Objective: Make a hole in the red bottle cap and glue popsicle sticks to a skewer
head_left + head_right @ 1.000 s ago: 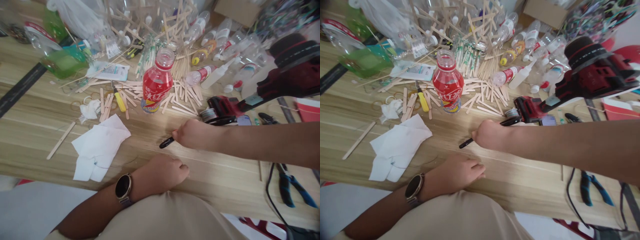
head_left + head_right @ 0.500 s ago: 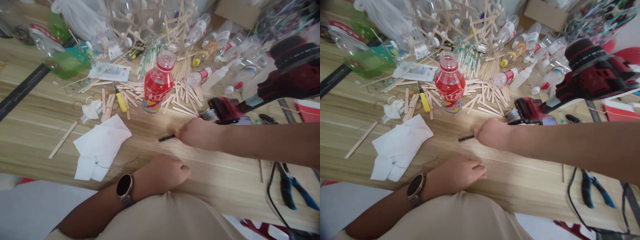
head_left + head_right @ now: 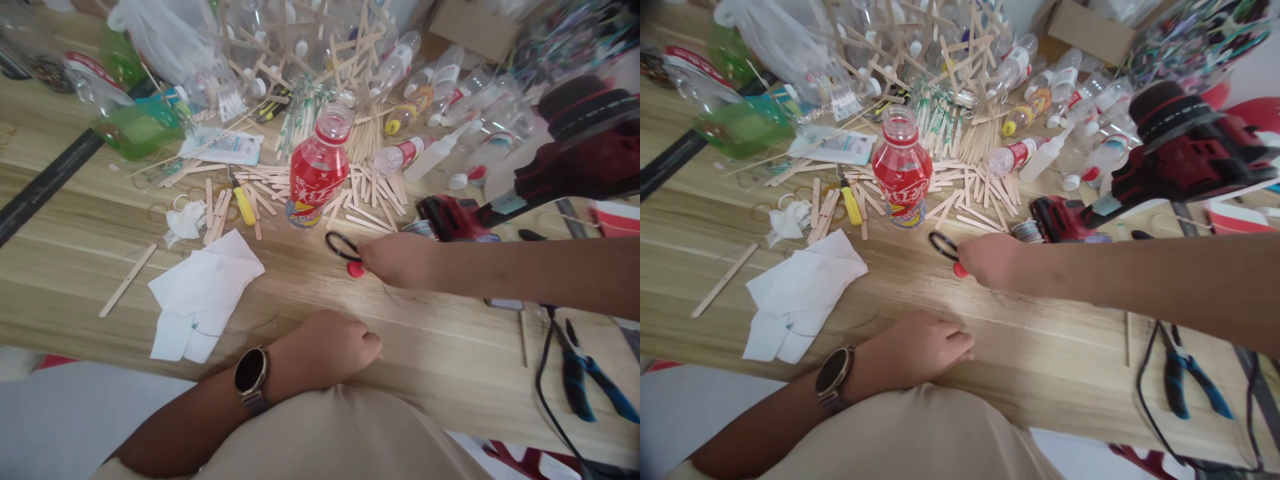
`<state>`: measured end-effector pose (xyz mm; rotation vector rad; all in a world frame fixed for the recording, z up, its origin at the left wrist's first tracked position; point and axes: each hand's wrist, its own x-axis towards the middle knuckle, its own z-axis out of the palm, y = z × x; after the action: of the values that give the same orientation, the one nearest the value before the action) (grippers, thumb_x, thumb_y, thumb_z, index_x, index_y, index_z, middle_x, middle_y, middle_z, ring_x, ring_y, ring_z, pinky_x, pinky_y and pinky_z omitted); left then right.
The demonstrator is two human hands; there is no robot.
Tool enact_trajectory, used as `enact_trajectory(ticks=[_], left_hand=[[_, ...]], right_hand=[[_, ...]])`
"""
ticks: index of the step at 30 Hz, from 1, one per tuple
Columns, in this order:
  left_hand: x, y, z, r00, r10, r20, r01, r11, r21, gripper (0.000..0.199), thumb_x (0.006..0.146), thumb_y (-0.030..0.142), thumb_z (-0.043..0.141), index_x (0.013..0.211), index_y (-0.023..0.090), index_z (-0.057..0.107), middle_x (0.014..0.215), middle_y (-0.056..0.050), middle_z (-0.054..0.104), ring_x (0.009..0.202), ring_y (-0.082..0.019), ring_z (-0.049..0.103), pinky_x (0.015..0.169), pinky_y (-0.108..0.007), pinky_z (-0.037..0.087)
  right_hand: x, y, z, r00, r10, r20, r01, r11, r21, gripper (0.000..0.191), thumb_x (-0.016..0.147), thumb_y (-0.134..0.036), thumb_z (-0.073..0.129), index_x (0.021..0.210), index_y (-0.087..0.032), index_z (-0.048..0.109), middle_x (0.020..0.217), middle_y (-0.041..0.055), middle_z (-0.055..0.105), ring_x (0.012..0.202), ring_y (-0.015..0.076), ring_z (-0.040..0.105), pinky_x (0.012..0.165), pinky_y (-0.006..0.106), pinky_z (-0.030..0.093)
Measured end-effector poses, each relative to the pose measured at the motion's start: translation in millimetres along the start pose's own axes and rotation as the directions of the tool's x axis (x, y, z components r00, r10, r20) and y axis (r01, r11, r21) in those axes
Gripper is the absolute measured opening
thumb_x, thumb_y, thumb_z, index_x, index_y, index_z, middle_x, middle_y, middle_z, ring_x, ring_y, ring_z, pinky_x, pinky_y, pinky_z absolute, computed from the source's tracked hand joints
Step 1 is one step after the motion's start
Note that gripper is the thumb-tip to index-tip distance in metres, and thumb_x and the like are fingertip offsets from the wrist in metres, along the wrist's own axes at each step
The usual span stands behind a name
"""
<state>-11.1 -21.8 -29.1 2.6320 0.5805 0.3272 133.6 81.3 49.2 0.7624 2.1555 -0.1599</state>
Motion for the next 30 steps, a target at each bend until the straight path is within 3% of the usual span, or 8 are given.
enact_trajectory(ticks=[10, 16, 18, 20, 23, 25, 27, 30], left_hand=[[-3.4, 0.8, -3.9, 1.000, -0.015, -0.015, 0.015, 1.000, 0.005, 0.020, 0.097, 0.027, 0.046, 0.084, 0.018, 0.058, 0.076, -0.001, 0.065, 0.063, -0.017, 0.060, 0.048, -0.030, 0.034], [-1.6, -0.8, -12.0, 0.984, -0.174, -0.023, 0.172, 0.983, -0.067, 0.024, 0.098, 0.030, 0.042, 0.086, 0.018, 0.059, 0.078, -0.003, 0.069, 0.068, -0.018, 0.063, 0.054, -0.028, 0.040], [-1.7, -2.2, -14.8, 0.930, -0.358, -0.081, 0.341, 0.925, -0.170, 0.026, 0.099, 0.034, 0.039, 0.088, 0.018, 0.057, 0.076, -0.002, 0.068, 0.066, -0.017, 0.063, 0.056, -0.027, 0.042], [-2.6, -4.0, -16.2, 0.804, -0.569, -0.170, 0.493, 0.799, -0.344, 0.027, 0.099, 0.040, 0.038, 0.093, 0.018, 0.054, 0.075, -0.001, 0.066, 0.064, -0.015, 0.062, 0.058, -0.027, 0.044], [-4.4, -7.1, -16.3, 0.637, -0.715, -0.288, 0.502, 0.669, -0.548, 0.034, 0.099, 0.045, 0.031, 0.112, 0.016, 0.045, 0.086, -0.004, 0.064, 0.070, -0.015, 0.062, 0.063, -0.027, 0.048], [-5.0, -8.3, -16.7, 0.656, -0.675, -0.338, 0.457, 0.711, -0.535, 0.040, 0.100, 0.043, 0.028, 0.126, 0.014, 0.035, 0.097, -0.009, 0.063, 0.078, -0.016, 0.063, 0.070, -0.029, 0.050], [-5.2, -7.9, -18.3, 0.729, -0.590, -0.347, 0.426, 0.788, -0.445, 0.044, 0.100, 0.041, 0.027, 0.132, 0.012, 0.030, 0.102, -0.012, 0.063, 0.084, -0.018, 0.062, 0.075, -0.031, 0.050], [-5.0, -3.7, -21.9, 0.789, -0.499, -0.360, 0.387, 0.857, -0.340, 0.042, 0.100, 0.041, 0.024, 0.126, 0.014, 0.041, 0.102, -0.013, 0.065, 0.090, -0.021, 0.062, 0.078, -0.033, 0.049]], right_hand=[[-0.1, -15.6, -2.1, 0.998, 0.028, -0.050, -0.029, 0.999, -0.029, 0.028, 0.086, 0.001, 0.044, 0.109, -0.008, 0.056, 0.087, 0.0186, 0.070, 0.081, 0.0303, 0.069, 0.057, 0.032, 0.040], [-11.1, 4.7, 7.4, 0.958, 0.255, -0.129, -0.238, 0.962, 0.133, 0.016, 0.089, -0.010, 0.046, 0.104, -0.012, 0.051, 0.070, 0.0096, 0.067, 0.061, 0.0234, 0.067, 0.045, 0.027, 0.027], [-19.0, 4.3, 10.2, 0.924, 0.339, -0.175, -0.306, 0.933, 0.190, 0.017, 0.097, -0.023, 0.037, 0.102, -0.013, 0.050, 0.076, 0.0113, 0.068, 0.065, 0.0226, 0.067, 0.046, 0.026, 0.028], [-28.7, -0.7, 13.0, 0.894, 0.401, -0.202, -0.331, 0.893, 0.306, 0.022, 0.098, -0.032, 0.038, 0.103, -0.014, 0.050, 0.079, 0.0101, 0.068, 0.066, 0.0211, 0.066, 0.048, 0.025, 0.031], [-42.6, -12.9, 17.4, 0.871, 0.441, -0.217, -0.249, 0.776, 0.580, 0.016, 0.094, -0.031, 0.043, 0.097, -0.017, 0.051, 0.073, 0.0049, 0.066, 0.060, 0.0168, 0.062, 0.049, 0.023, 0.034], [-49.3, -21.4, 20.1, 0.877, 0.422, -0.230, -0.142, 0.684, 0.715, 0.015, 0.093, -0.031, 0.043, 0.090, -0.019, 0.052, 0.067, 0.0016, 0.064, 0.055, 0.0149, 0.059, 0.048, 0.022, 0.037], [-54.1, -28.4, 22.7, 0.889, 0.393, -0.237, -0.049, 0.595, 0.802, 0.019, 0.094, -0.033, 0.042, 0.084, -0.020, 0.051, 0.060, -0.0016, 0.060, 0.051, 0.0133, 0.057, 0.047, 0.021, 0.037], [-59.5, -35.8, 26.3, 0.907, 0.349, -0.235, 0.036, 0.491, 0.870, 0.028, 0.095, -0.034, 0.041, 0.072, -0.021, 0.049, 0.055, -0.0033, 0.058, 0.048, 0.0112, 0.054, 0.046, 0.020, 0.038]])
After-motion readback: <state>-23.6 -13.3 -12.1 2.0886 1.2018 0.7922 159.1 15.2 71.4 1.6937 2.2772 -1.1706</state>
